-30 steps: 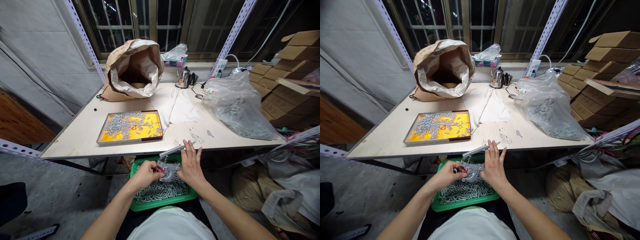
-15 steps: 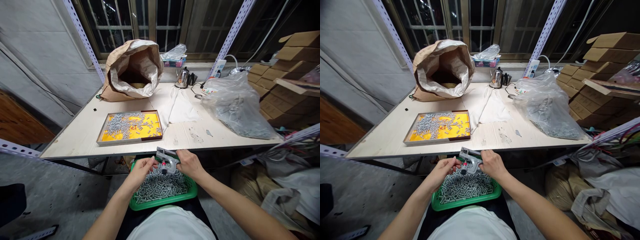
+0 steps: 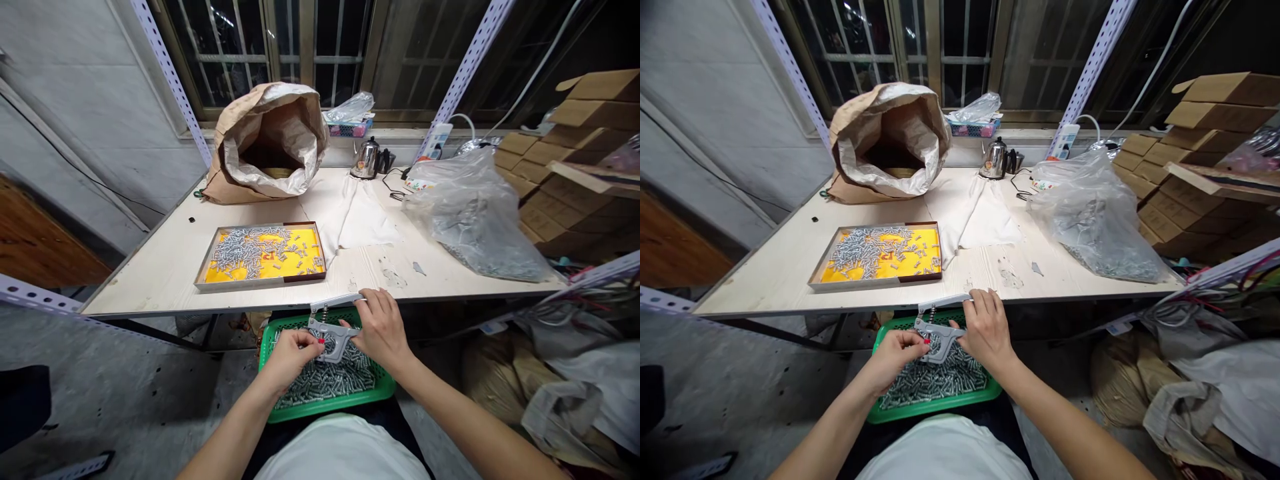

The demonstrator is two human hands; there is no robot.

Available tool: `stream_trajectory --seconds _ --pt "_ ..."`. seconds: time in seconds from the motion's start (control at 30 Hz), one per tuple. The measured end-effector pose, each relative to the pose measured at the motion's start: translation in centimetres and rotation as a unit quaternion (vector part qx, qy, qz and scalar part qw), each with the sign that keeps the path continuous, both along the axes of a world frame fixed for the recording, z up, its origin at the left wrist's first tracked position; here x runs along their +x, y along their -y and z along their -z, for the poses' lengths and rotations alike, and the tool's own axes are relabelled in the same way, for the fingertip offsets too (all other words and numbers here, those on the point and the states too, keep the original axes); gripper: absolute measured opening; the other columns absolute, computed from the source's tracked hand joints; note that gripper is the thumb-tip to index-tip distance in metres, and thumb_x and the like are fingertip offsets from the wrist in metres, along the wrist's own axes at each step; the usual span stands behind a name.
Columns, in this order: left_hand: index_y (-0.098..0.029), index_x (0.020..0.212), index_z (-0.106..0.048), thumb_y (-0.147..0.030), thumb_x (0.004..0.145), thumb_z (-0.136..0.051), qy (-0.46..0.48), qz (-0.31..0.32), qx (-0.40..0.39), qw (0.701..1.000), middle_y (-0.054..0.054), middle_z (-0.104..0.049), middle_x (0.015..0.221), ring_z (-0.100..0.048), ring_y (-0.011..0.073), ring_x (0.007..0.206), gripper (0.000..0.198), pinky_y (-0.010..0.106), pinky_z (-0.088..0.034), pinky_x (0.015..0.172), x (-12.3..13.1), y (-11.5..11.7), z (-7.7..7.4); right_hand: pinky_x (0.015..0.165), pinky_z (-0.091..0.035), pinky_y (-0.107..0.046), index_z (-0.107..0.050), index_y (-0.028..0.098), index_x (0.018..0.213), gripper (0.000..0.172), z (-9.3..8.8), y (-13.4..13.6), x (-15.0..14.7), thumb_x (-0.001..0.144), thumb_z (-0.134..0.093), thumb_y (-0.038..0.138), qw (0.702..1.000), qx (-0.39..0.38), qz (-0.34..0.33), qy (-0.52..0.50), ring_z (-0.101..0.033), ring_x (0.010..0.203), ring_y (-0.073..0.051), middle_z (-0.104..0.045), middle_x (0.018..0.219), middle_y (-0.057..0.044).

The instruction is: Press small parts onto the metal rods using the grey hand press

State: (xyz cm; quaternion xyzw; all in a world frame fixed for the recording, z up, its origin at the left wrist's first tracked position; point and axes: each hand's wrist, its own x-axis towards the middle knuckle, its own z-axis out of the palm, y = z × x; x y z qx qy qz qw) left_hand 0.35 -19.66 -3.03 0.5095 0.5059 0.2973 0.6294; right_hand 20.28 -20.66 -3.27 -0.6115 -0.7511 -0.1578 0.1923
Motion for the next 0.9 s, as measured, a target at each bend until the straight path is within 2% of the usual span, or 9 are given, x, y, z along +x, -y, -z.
stream_trajectory --seconds 0.2,0.4,0.53,0.57,0.67,0.73,0.77,0.87,0.9 --pt "-0.016 0.058 -0.063 -0.026 0.068 -0.064 0.023 -0.096 0.115 0.988 0.001 -0.054 0.066 -0.048 0.0135 0.065 0.015 0.024 -0.035 0.061 0.7 1.7 0.5 0.112 -0.015 -0.054 -0.053 0.008 0.113 0.042 1.1 1.2 -0.8 0.073 -0.05 0.019 0.997 0.019 0.057 -0.038 -0.038 0.125 -0.029 -0.049 0.13 -0.019" --pt "-0.015 0.056 -0.06 -0.023 0.068 -0.065 0.05 -0.023 0.127 0.99 0.002 -0.054 0.064 -0.05 0.0142 0.064 0.015 0.024 -0.038 0.061 0.1 2.5 0.5 0.113 -0.009 -0.057 -0.034 0.003 0.135 0.074 1.2 1.8 -0.3 0.064 -0.05 0.015 0.999 -0.001 0.033 -0.034 -0.02 0.138 -0.03 -0.027 0.148 -0.019" --pt "-0.016 0.058 -0.061 -0.027 0.071 -0.063 0.039 -0.098 0.136 0.985 0.003 -0.058 0.068 -0.053 0.016 0.069 0.017 0.026 -0.041 0.066 -1.2 2.0 1.1 0.112 -0.008 -0.059 -0.034 0.002 0.134 0.075 1.4 2.3 0.9 0.062 -0.05 0.016 0.999 0.0 0.04 -0.015 -0.017 0.139 -0.031 -0.024 0.149 -0.019" --pt "-0.016 0.058 -0.062 -0.028 0.072 -0.062 0.002 -0.092 0.144 0.985 0.003 -0.059 0.068 -0.054 0.0165 0.069 0.018 0.027 -0.041 0.066 -1.5 2.0 1.2 0.112 -0.008 -0.06 -0.036 0.002 0.133 0.073 1.5 2.5 1.3 0.063 -0.049 0.017 0.999 0.002 0.044 -0.011 -0.018 0.139 -0.031 -0.025 0.149 -0.019" --pt "-0.017 0.064 -0.066 -0.029 0.073 -0.062 -0.13 0.016 0.167 0.977 0.005 -0.064 0.071 -0.058 0.019 0.071 0.015 0.029 -0.043 0.068 -2.7 1.4 1.2 0.111 -0.008 -0.06 -0.04 0.003 0.129 0.067 2.1 3.0 2.3 0.064 -0.047 0.017 0.998 0.007 0.054 -0.01 -0.021 0.138 -0.031 -0.029 0.148 -0.019" --pt "-0.017 0.077 -0.07 -0.033 0.075 -0.06 -0.204 0.035 0.21 0.955 0.007 -0.068 0.08 -0.061 0.0215 0.078 0.019 0.031 -0.044 0.074 -3.9 -0.2 0.6 0.111 -0.009 -0.061 -0.042 0.003 0.128 0.064 2.3 3.3 2.7 0.065 -0.046 0.016 0.998 0.009 0.06 -0.014 -0.022 0.138 -0.031 -0.03 0.147 -0.019" --pt "-0.017 0.084 -0.07 -0.035 0.078 -0.057 -0.248 0.008 0.238 0.939 0.009 -0.069 0.086 -0.062 0.0225 0.083 0.023 0.031 -0.045 0.077 -4.6 -1.6 0.2 0.111 -0.01 -0.061 -0.042 0.004 0.127 0.063 2.3 3.4 2.9 0.066 -0.045 0.016 0.998 0.01 0.064 -0.014 -0.023 0.137 -0.031 -0.031 0.147 -0.019" --pt "-0.015 0.092 -0.069 -0.035 0.086 -0.043 -0.439 -0.098 0.264 0.853 0.012 -0.07 0.095 -0.061 0.0238 0.093 0.033 0.031 -0.044 0.08 -7.3 -7.5 -1.5 0.11 -0.011 -0.062 -0.043 0.004 0.127 0.059 2.1 3.5 3.0 0.069 -0.043 0.016 0.997 0.014 0.072 -0.015 -0.024 0.137 -0.03 -0.033 0.146 -0.019" --pt "-0.015 0.089 -0.069 -0.032 0.086 -0.042 -0.506 -0.092 0.232 0.826 0.013 -0.07 0.096 -0.062 0.0241 0.094 0.033 0.03 -0.044 0.079 -8.1 -9.7 -2.1 0.11 -0.011 -0.062 -0.043 0.004 0.127 0.058 2.1 3.4 3.0 0.07 -0.043 0.016 0.997 0.016 0.072 -0.016 -0.024 0.137 -0.031 -0.033 0.146 -0.019"
